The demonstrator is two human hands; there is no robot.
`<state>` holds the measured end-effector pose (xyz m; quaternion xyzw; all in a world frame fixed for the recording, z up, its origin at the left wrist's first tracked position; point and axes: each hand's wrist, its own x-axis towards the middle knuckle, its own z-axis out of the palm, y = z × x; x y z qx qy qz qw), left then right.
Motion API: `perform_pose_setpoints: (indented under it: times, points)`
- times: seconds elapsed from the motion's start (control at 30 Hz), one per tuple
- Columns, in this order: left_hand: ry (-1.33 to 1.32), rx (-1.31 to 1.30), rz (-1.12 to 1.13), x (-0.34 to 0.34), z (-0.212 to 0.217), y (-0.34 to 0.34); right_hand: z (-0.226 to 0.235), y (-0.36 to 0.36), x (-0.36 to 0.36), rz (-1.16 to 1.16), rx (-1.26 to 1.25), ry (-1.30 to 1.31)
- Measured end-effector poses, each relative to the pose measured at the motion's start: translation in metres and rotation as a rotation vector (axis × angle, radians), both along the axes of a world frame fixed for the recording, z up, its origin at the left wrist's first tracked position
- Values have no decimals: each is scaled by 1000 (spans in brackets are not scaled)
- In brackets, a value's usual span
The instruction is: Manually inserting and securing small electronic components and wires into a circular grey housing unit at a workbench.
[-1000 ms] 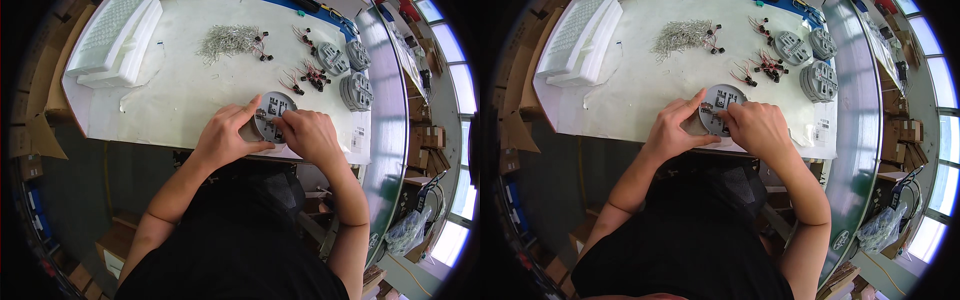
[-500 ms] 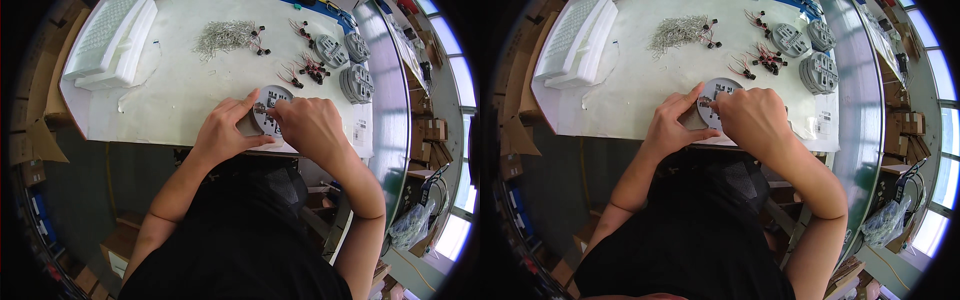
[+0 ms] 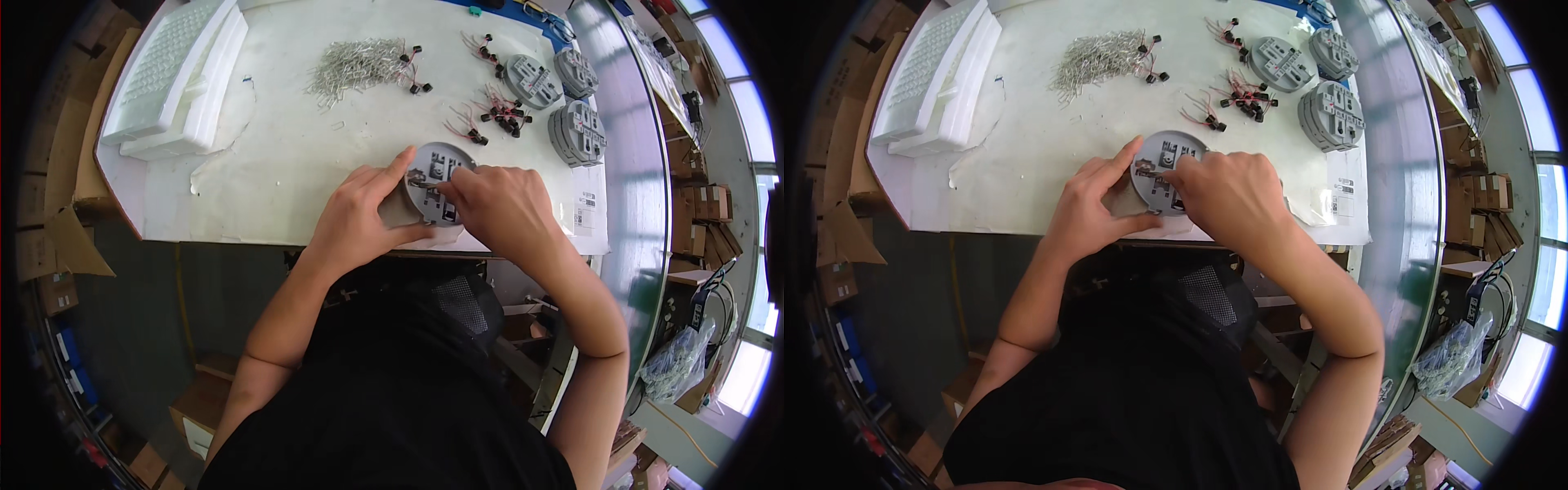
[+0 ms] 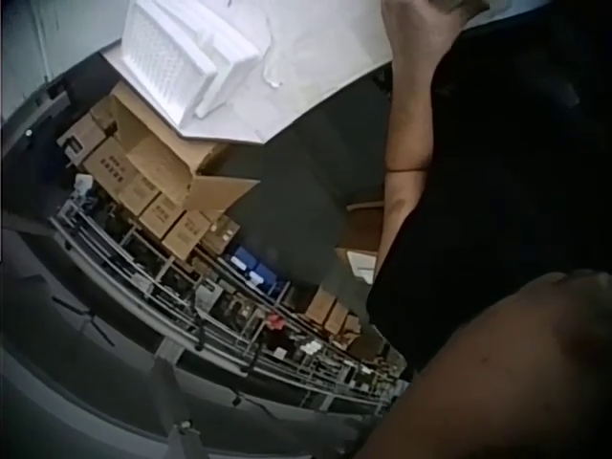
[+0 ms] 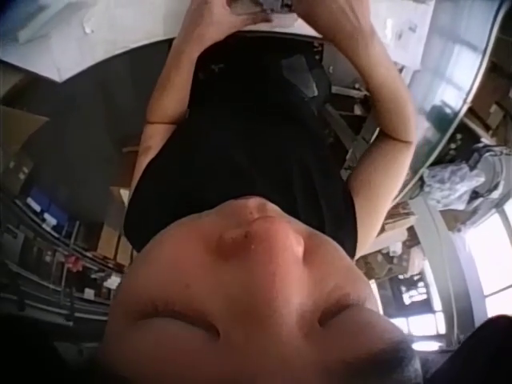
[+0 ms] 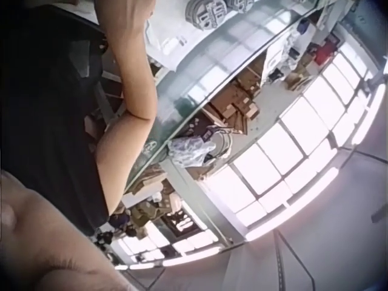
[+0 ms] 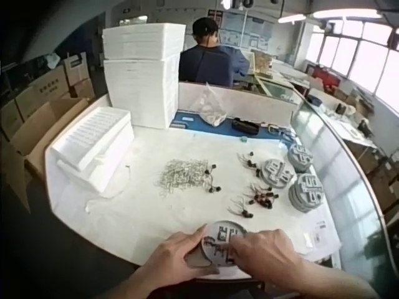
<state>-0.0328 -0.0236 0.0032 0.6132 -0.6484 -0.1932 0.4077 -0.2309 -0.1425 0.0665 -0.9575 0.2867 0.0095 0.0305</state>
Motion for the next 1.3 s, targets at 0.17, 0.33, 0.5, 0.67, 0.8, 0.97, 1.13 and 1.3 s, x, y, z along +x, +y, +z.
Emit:
perform_pose_setpoints:
  times: [0.17,0.33,0.5,0.67,0.8,0.97,1.13,1.3]
  points:
    - [351,27,-45,7,-10,-2,-8,18,-27,-39,293,-452]
    - [747,101,54,-1,-9,-18,-35,34,-22,-78,13,-603]
    - [194,-210,142,-27,7,-19,-24,-34,-62,-459,-366,-1162]
    - [667,63,135,-29,22,-30,1,-74,-106,-499,-232,-1308]
    - [871,12,22,-51,37,-45,-8,-17,-70,75,-230,-1016]
    - [828,-3,13,-55,31,-53,-8,10,-60,140,-504,-844]
    - [930,181,-3,-62,37,-24,-5,-104,-134,-380,-750,-1110]
    - [593,4,199,-7,-17,5,-65,-243,-448,-1251,-618,-1131]
